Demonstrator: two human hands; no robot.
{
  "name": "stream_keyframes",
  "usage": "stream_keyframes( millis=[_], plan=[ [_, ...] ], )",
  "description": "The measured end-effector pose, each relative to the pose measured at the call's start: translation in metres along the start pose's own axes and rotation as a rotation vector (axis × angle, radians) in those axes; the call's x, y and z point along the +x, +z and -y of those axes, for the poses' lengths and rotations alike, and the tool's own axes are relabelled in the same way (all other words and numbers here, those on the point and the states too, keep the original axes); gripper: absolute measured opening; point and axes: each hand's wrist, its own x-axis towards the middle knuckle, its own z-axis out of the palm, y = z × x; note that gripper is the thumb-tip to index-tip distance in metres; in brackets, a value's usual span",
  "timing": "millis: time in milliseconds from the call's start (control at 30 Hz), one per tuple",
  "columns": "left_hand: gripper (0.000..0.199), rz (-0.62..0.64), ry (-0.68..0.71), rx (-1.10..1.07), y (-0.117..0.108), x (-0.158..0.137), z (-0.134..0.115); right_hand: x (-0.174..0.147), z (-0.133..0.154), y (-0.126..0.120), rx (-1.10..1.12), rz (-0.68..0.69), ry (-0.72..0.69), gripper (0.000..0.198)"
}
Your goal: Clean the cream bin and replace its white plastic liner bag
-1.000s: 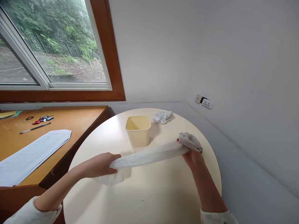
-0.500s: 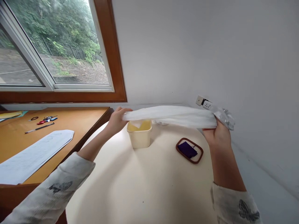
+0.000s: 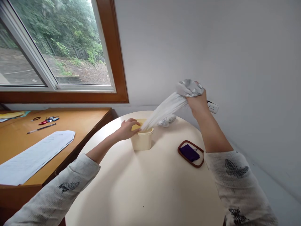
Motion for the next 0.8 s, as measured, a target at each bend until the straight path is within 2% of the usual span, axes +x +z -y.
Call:
stream_keyframes(
  millis=[100, 233, 400, 500, 567, 600, 633, 700, 733, 800],
  plan=[
    [0.035, -0.049, -0.011, -0.043, 0.003, -0.001, 0.004, -0.002, 0.003, 0.022, 0.025, 0.047, -0.039, 0.026],
    [0.031, -0.032, 0.030, -0.121, 0.004, -0.005, 0.008, -0.012, 0.000, 0.045, 0.024, 0.153, -0.085, 0.027],
    [0.027, -0.069, 0.055, -0.197, 0.003, -0.009, 0.006, -0.027, -0.006, 0.061, -0.021, 0.262, -0.076, 0.032],
    [0.030, -0.271, 0.015, -0.265, -0.005, -0.012, -0.003, -0.040, -0.003, 0.063, -0.041, 0.324, -0.120, 0.039],
    [0.033, -0.399, -0.007, -0.459, -0.016, -0.015, -0.012, -0.052, 0.003, 0.063, -0.048, 0.388, -0.184, 0.045],
    [0.036, -0.402, -0.006, -0.612, -0.022, -0.017, -0.018, -0.058, 0.007, 0.063, -0.051, 0.424, -0.218, 0.046],
    [0.038, -0.352, 0.002, -0.780, -0.029, -0.019, -0.023, -0.065, 0.012, 0.064, -0.056, 0.462, -0.247, 0.048],
    [0.042, -0.161, 0.031, -1.048, -0.040, -0.025, -0.035, -0.079, 0.022, 0.067, -0.068, 0.551, -0.281, 0.050],
    [0.042, -0.077, 0.042, -1.116, -0.044, -0.029, -0.039, -0.085, 0.026, 0.068, -0.079, 0.606, -0.287, 0.052],
    [0.039, -0.001, 0.052, -1.113, -0.048, -0.034, -0.045, -0.097, 0.033, 0.071, -0.104, 0.743, -0.278, 0.058]
  ],
)
